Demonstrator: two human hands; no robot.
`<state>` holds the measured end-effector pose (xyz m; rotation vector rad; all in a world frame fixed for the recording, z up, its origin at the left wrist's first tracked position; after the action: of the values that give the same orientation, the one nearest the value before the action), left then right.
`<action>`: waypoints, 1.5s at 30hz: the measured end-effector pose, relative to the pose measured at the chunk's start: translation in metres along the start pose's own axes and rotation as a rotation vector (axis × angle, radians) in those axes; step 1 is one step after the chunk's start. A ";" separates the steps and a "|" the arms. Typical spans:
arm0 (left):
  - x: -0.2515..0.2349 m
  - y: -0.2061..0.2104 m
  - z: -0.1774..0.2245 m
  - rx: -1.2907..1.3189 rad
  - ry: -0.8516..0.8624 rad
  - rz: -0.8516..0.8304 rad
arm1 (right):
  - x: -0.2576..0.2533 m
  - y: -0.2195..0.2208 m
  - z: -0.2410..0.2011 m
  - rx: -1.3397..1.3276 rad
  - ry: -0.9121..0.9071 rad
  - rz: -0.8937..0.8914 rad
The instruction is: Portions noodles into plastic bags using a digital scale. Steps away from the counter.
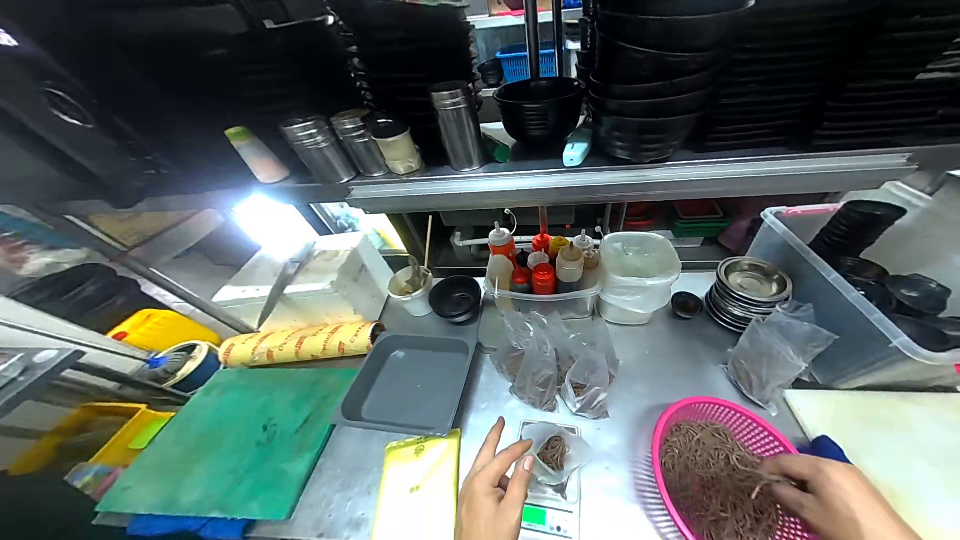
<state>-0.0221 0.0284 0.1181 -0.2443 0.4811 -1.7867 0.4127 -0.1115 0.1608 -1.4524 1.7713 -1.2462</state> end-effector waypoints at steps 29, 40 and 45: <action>-0.013 0.031 0.002 -0.089 -0.072 -0.127 | -0.072 0.109 -0.264 0.082 -0.522 -0.390; 0.010 -0.015 0.001 0.040 -0.031 -0.048 | -0.085 0.081 -0.082 -0.070 -0.007 -0.060; 0.019 -0.040 -0.015 0.045 -0.100 0.036 | -0.028 0.169 0.049 0.276 0.317 -0.526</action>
<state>-0.0678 0.0216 0.1211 -0.2899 0.3712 -1.7393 0.3838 -0.1014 -0.0149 -1.6798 1.3541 -1.9957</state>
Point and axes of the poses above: each hand's wrist, its own x-axis away from the middle knuckle, its own y-axis out of the palm, z = x × y, the point moved 4 cm from there along -x, towards the middle knuckle, and after that the axes turned 4 degrees about y, right-handed, at the moved point
